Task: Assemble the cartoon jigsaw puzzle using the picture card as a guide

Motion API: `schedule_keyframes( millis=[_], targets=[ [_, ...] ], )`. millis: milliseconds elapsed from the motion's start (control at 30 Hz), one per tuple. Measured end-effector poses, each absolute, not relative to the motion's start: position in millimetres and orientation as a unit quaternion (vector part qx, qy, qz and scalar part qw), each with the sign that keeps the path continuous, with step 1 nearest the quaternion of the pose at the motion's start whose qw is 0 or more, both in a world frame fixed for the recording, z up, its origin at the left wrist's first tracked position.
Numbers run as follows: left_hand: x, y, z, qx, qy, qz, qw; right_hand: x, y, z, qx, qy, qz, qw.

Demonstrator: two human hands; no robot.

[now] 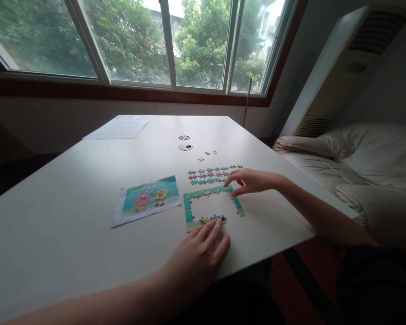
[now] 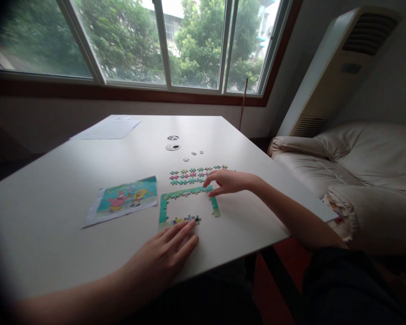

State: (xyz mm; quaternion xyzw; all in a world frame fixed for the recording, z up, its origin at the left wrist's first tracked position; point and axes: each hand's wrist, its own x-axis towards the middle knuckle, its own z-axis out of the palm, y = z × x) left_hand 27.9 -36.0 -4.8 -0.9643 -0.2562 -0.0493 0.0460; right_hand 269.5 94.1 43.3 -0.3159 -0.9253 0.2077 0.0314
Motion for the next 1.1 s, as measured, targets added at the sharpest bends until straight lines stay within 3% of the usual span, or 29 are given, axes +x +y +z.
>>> schedule_keyframes(
  millis=[167, 400, 700, 1100],
  targets=[
    [26.9, -36.5, -5.2, -0.965, -0.254, -0.052, 0.043, 261.2, 126.1, 46.5, -0.35, -0.914, 0.18, 0.093],
    [25.1, -35.3, -8.9, -0.964, -0.245, -0.076, 0.069, 236.1, 185.7, 39.6, -0.5, -0.858, 0.075, 0.09],
    [23.3, -36.0, -7.2, -0.967, -0.229, -0.09, 0.072, 199.9, 238.4, 5.2, -0.573, -0.813, 0.029, 0.1],
    [23.8, -35.3, -9.6, -0.965, -0.238, -0.082, 0.072, 200.0, 252.2, 16.6, -0.604, -0.782, 0.143, 0.052]
  ],
)
